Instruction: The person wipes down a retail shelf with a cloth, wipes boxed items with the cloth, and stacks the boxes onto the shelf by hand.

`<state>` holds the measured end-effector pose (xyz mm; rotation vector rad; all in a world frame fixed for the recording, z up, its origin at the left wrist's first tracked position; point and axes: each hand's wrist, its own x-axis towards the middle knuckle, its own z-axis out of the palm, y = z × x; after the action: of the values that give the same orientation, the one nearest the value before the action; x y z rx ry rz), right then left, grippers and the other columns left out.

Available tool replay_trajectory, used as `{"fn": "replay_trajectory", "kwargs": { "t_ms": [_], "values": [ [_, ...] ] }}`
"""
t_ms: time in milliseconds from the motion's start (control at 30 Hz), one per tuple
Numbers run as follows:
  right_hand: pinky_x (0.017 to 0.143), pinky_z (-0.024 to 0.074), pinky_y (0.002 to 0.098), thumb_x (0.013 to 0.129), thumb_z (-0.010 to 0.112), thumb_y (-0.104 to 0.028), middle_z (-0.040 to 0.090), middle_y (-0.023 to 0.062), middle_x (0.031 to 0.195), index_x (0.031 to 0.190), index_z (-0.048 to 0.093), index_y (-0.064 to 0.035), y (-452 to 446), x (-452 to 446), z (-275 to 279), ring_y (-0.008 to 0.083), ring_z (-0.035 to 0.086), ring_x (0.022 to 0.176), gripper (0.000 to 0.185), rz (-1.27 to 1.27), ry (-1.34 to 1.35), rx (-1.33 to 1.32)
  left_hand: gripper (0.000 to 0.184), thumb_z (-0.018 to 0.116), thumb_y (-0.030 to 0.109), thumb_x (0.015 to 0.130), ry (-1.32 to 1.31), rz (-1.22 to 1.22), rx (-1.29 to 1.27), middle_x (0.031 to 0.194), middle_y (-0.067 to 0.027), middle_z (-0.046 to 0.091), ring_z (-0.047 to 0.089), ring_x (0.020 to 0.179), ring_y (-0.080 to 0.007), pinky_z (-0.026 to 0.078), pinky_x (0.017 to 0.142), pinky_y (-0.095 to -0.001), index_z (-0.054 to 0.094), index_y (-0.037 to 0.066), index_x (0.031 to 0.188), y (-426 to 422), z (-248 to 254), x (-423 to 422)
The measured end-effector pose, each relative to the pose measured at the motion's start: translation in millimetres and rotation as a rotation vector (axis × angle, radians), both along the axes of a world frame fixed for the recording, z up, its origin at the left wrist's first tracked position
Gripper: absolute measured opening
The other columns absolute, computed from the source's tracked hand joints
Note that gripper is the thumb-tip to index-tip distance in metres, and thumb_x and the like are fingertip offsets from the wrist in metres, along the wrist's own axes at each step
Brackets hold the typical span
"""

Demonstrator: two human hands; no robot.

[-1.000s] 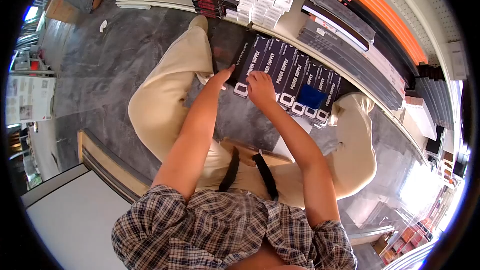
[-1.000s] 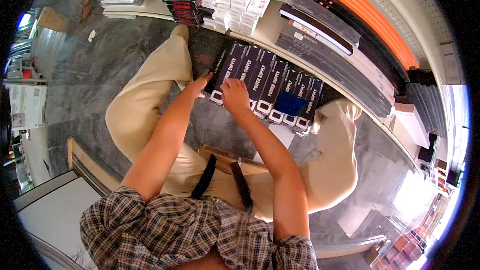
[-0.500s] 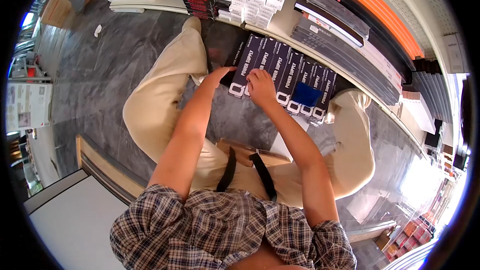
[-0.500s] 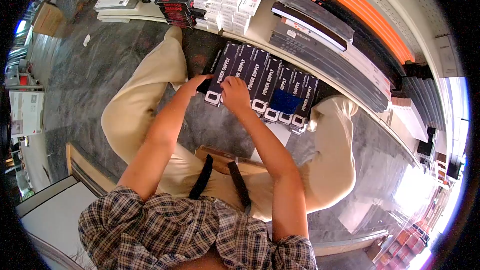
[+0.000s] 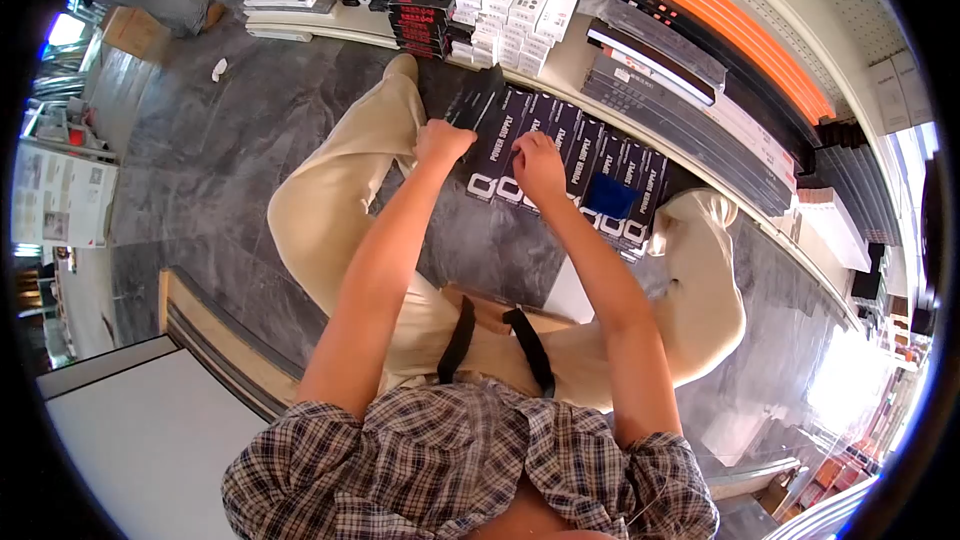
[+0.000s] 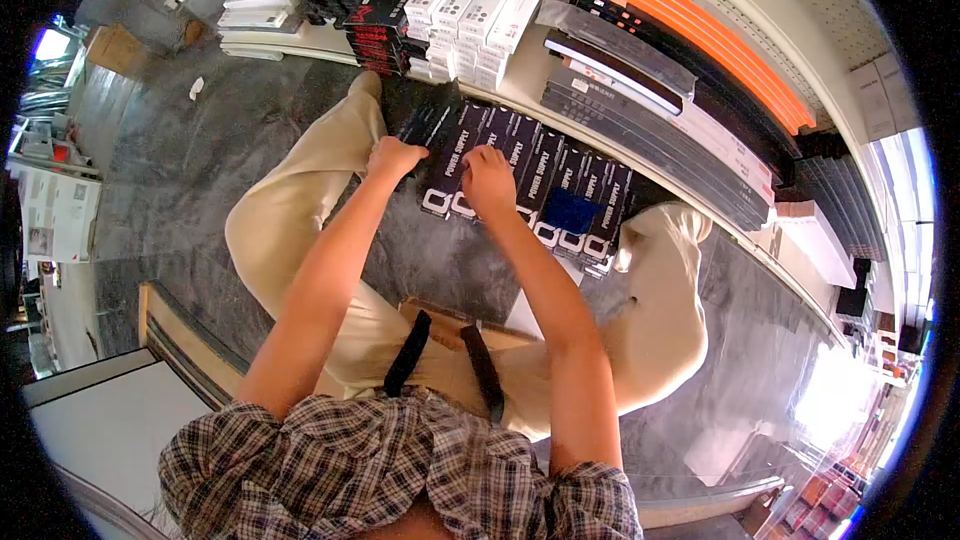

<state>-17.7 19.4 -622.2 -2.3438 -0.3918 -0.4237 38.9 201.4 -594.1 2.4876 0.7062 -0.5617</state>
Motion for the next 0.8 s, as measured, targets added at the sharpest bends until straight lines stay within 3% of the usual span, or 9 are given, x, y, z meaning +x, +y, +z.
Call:
{"fn": "replay_trajectory", "kwargs": {
  "t_ms": [100, 167, 233, 300, 367, 533, 633, 733, 800],
  "values": [
    [0.075, 0.0465, 0.0378, 0.078, 0.059, -0.012, 0.056, 0.0111, 0.087, 0.097, 0.058, -0.0034, 2.1, 6.1, 6.1, 0.0276, 0.055, 0.084, 0.021, -0.041, 0.010, 0.090, 0.077, 0.071, 0.039, 0.062, -0.040, -0.014, -0.043, 0.123, -0.0223, 0.049, 0.048, 0.116, -0.0328, 0.041, 0.095, -0.0386, 0.047, -0.005, 0.121, -14.0, 45.8, -23.6],
    [0.075, 0.0460, 0.0325, 0.087, 0.057, -0.027, 0.057, 0.0096, 0.093, 0.117, 0.049, -0.0012, 5.6, 12.7, 20.8, 0.0200, 0.055, 0.088, 0.041, -0.184, 0.601, 0.870, 0.070, 0.072, 0.038, 0.060, -0.141, -0.030, -0.132, 0.114, -0.0241, 0.056, 0.055, 0.107, -0.0330, 0.046, 0.089, -0.0369, 0.055, -0.007, 0.110, -20.9, 53.8, -31.6],
    [0.076, 0.0453, 0.0314, 0.089, 0.054, -0.036, 0.057, 0.0114, 0.104, 0.130, 0.035, 0.0007, -0.8, 4.5, 64.8, 0.0189, 0.053, 0.085, 0.058, -0.215, 0.726, 1.044, 0.052, 0.072, 0.036, 0.058, -0.290, -0.086, -0.435, 0.083, -0.0236, 0.065, 0.065, 0.080, -0.0322, 0.051, 0.069, -0.0334, 0.064, -0.010, 0.082, -30.9, 60.5, -40.5],
    [0.077, 0.0450, 0.0313, 0.089, 0.053, -0.033, 0.056, 0.0134, 0.109, 0.131, 0.034, 0.0007, -13.1, -2.2, 86.0, 0.0198, 0.054, 0.090, 0.057, -0.187, 0.701, 1.016, 0.036, 0.071, 0.022, 0.065, -0.207, -0.108, -0.640, 0.081, -0.0135, 0.066, 0.062, 0.074, -0.0200, 0.046, 0.067, -0.0282, 0.065, -0.006, 0.088, -52.8, 91.2, -52.6],
    [0.084, 0.0429, 0.0305, 0.089, 0.052, -0.026, 0.051, 0.0162, 0.122, 0.135, 0.029, -0.0011, -30.0, -7.1, 112.2, 0.0207, 0.051, 0.107, 0.057, -0.203, 0.587, 1.002, 0.038, 0.071, 0.019, 0.066, -0.327, -0.154, -0.736, 0.087, -0.0131, 0.065, 0.061, 0.081, -0.0179, 0.045, 0.072, -0.0269, 0.062, -0.005, 0.095, -78.8, 157.5, -72.7],
    [0.095, 0.0385, 0.0331, 0.088, 0.056, -0.014, 0.040, 0.0183, 0.132, 0.138, 0.026, -0.0042, -56.6, -30.8, 219.1, 0.0241, 0.046, 0.114, 0.059, -0.097, 0.096, 0.956, 0.062, 0.068, 0.015, 0.074, -0.484, -0.144, -1.385, 0.107, -0.0154, 0.058, 0.058, 0.095, -0.0221, 0.044, 0.084, -0.0315, 0.039, -0.002, 0.126, -118.0, 232.2, -67.9],
    [0.099, 0.0363, 0.0379, 0.083, 0.063, -0.018, 0.029, 0.0217, 0.137, 0.138, 0.026, -0.0047, -62.0, -19.2, 270.4, 0.0294, 0.038, 0.122, 0.068, 0.045, -0.074, 0.845, 0.051, 0.066, 0.017, 0.075, -0.545, -0.226, -1.464, 0.103, -0.0129, 0.060, 0.058, 0.093, -0.0203, 0.046, 0.081, -0.0325, 0.048, -0.001, 0.119, -123.9, 275.7, -37.2],
    [0.100, 0.0362, 0.0407, 0.069, 0.077, -0.027, 0.026, 0.0261, 0.135, 0.139, 0.023, -0.0033, -69.0, 24.3, 305.5, 0.0377, 0.033, 0.126, 0.091, -0.040, -0.289, 0.311, 0.038, 0.063, 0.024, 0.078, -0.589, -0.389, -1.399, 0.093, -0.0089, 0.063, 0.061, 0.085, -0.0169, 0.048, 0.073, -0.0288, 0.057, 0.002, 0.107, -128.2, 313.4, 23.3],
    [0.096, 0.0422, 0.0375, 0.066, 0.080, -0.028, 0.026, 0.0208, 0.137, 0.140, 0.021, -0.0036, -76.4, 72.3, 323.7, 0.0308, 0.039, 0.121, 0.098, -0.010, -0.277, 0.286, 0.035, 0.061, 0.026, 0.079, -0.601, -0.369, -1.351, 0.085, -0.0089, 0.064, 0.063, 0.075, -0.0169, 0.050, 0.066, -0.0285, 0.058, 0.002, 0.104, -131.8, 338.8, 54.8]
  ]
}}
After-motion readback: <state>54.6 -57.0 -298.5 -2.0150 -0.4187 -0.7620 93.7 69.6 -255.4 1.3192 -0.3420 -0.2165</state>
